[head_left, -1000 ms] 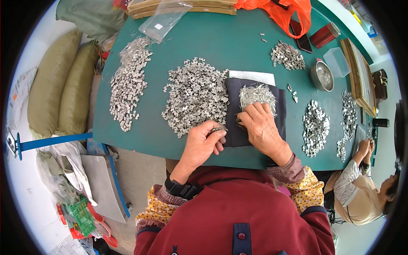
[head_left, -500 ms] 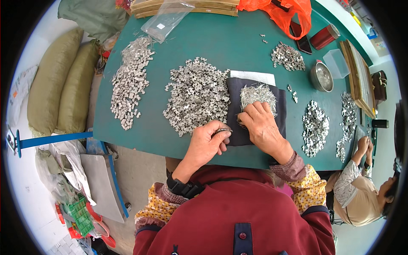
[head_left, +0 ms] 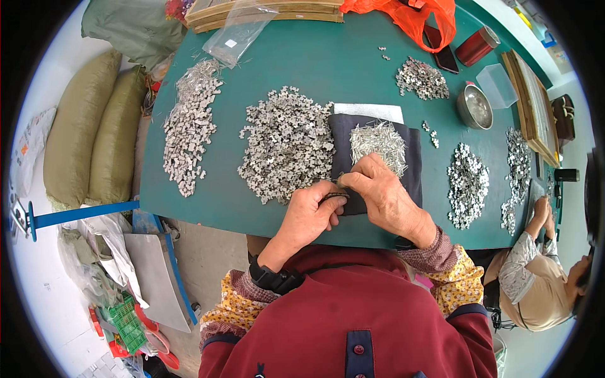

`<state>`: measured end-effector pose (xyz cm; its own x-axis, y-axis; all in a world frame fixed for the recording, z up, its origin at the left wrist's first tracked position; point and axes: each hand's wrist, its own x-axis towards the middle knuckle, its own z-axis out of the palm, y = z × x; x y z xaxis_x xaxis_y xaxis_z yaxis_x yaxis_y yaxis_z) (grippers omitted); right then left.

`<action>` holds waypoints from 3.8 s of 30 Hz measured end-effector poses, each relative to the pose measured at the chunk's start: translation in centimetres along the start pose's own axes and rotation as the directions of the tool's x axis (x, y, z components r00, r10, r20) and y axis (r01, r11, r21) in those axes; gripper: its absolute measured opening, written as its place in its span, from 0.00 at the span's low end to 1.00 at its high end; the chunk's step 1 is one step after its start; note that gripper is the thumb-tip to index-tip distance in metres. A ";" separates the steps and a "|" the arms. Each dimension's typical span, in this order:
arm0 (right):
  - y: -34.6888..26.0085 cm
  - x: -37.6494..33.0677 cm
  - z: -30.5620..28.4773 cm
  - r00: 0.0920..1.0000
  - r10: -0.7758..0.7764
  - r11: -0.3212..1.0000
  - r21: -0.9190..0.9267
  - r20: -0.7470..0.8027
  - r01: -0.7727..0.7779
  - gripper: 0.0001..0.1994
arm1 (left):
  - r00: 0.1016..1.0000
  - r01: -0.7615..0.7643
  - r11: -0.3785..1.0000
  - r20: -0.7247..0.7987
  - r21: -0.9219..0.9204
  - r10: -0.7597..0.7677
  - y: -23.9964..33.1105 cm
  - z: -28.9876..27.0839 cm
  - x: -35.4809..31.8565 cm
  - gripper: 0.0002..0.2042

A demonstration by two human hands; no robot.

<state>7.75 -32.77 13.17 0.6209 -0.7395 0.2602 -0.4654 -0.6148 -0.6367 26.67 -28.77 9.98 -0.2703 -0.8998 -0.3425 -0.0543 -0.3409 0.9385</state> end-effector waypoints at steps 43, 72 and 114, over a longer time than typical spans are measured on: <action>-0.2 -2.5 1.9 0.975 0.011 0.997 0.081 -0.220 0.007 0.20 | 0.986 -0.032 0.988 0.154 -0.153 0.056 1.2 0.2 0.6 0.21; -2.2 -3.8 1.4 0.935 0.056 0.981 0.193 -0.351 0.013 0.24 | 0.946 -0.091 0.961 0.278 -0.261 0.165 4.2 0.5 -1.2 0.28; -3.8 -4.2 1.9 0.882 0.173 0.957 0.287 -0.439 -0.045 0.21 | 0.969 -0.142 0.944 0.151 -0.297 0.194 3.5 1.3 -1.5 0.06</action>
<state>8.11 -26.82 13.06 0.1899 -0.8787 0.4379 -0.2921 -0.4764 -0.8293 25.67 -28.27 13.88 -0.4179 -0.8970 -0.1438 0.2729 -0.2749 0.9219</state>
